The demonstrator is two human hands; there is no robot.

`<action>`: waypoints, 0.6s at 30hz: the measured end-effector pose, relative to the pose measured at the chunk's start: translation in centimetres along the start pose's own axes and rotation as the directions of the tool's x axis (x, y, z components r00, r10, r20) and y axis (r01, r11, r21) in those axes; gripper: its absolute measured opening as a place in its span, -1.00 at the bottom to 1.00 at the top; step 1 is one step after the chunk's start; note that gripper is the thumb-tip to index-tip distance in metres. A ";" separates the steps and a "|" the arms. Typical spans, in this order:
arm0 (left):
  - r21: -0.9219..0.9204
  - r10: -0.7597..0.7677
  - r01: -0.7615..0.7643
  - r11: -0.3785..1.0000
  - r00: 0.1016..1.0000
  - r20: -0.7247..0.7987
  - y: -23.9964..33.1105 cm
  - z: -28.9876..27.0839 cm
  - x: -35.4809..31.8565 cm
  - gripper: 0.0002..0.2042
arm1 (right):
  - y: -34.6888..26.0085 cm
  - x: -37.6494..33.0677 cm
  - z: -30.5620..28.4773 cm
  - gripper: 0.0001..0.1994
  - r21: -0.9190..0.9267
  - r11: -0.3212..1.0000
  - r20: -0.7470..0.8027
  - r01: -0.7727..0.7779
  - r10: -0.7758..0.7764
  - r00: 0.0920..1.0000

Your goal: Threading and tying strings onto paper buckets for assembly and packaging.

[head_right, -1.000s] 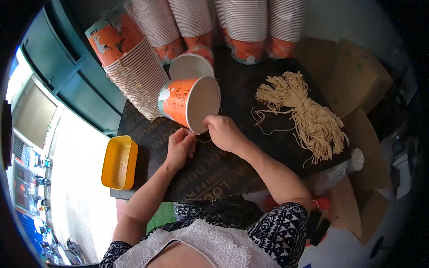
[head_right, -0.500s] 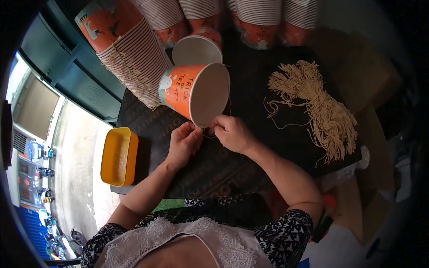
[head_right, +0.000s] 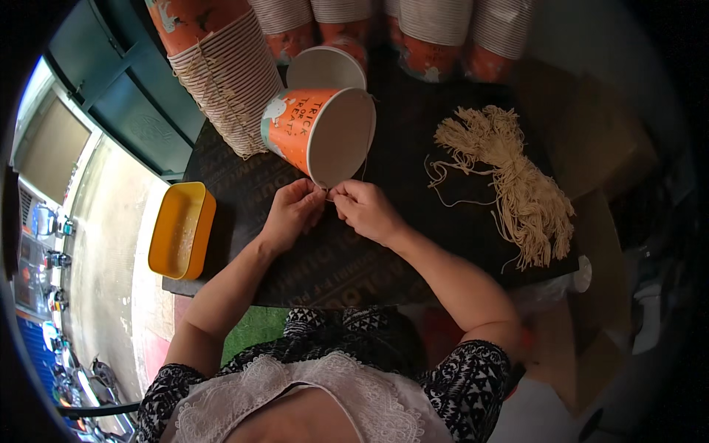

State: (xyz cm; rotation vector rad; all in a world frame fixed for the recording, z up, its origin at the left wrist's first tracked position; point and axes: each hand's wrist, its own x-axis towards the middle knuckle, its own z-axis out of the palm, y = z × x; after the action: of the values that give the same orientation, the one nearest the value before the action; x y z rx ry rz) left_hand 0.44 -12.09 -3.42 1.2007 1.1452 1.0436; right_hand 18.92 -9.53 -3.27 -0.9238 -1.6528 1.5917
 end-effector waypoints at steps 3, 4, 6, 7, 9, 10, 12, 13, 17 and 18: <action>-0.022 -0.013 0.013 1.000 1.000 0.010 0.2 -0.1 0.0 -0.83 | 0.1 0.1 0.1 -0.83 0.060 0.997 -0.030 -0.038 0.040 0.999; -0.027 -0.035 0.035 0.999 0.999 0.005 0.3 0.0 -0.1 -0.83 | 0.1 0.1 0.1 -0.82 0.078 0.995 -0.033 -0.062 0.064 0.997; -0.032 -0.020 0.021 0.999 1.000 0.020 0.3 0.0 0.0 -0.83 | 0.0 0.1 0.0 -0.82 0.096 0.992 -0.034 -0.087 0.091 0.995; -0.034 -0.009 0.010 0.999 0.999 0.038 0.4 -0.1 0.0 -0.83 | -0.1 0.1 0.1 -0.81 0.085 0.993 -0.039 -0.078 0.082 0.996; -0.011 -0.010 0.011 1.000 0.999 0.045 0.5 -0.1 0.0 -0.82 | -0.1 0.1 0.1 -0.81 0.078 0.994 -0.043 -0.074 0.078 0.996; -0.009 -0.006 0.007 1.000 0.998 0.058 0.5 -0.2 0.1 -0.82 | -0.2 0.2 0.0 -0.80 0.074 0.995 -0.042 -0.071 0.075 0.996; -0.009 -0.003 0.004 1.000 0.998 0.067 0.5 -0.4 0.0 -0.81 | -0.1 0.3 0.1 -0.80 0.069 0.995 -0.039 -0.071 0.074 0.997; -0.008 -0.008 0.009 1.000 0.998 0.066 0.5 -0.4 0.0 -0.82 | 0.0 0.4 0.1 -0.80 0.075 0.995 -0.044 -0.061 0.065 0.997; -0.034 -0.017 0.020 0.999 0.996 0.087 0.6 -0.7 0.1 -0.81 | 0.1 0.5 0.2 -0.80 0.088 0.994 -0.045 -0.067 0.071 0.996; -0.040 -0.014 0.018 0.999 0.997 0.081 0.6 -0.7 0.2 -0.81 | 0.0 0.5 0.1 -0.80 0.083 0.994 -0.039 -0.069 0.072 0.997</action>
State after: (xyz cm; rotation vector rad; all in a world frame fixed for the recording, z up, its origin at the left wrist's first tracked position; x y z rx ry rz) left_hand -0.19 -11.76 -2.86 1.1893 1.0651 0.9933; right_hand 18.59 -9.19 -3.26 -0.9766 -1.5305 1.6630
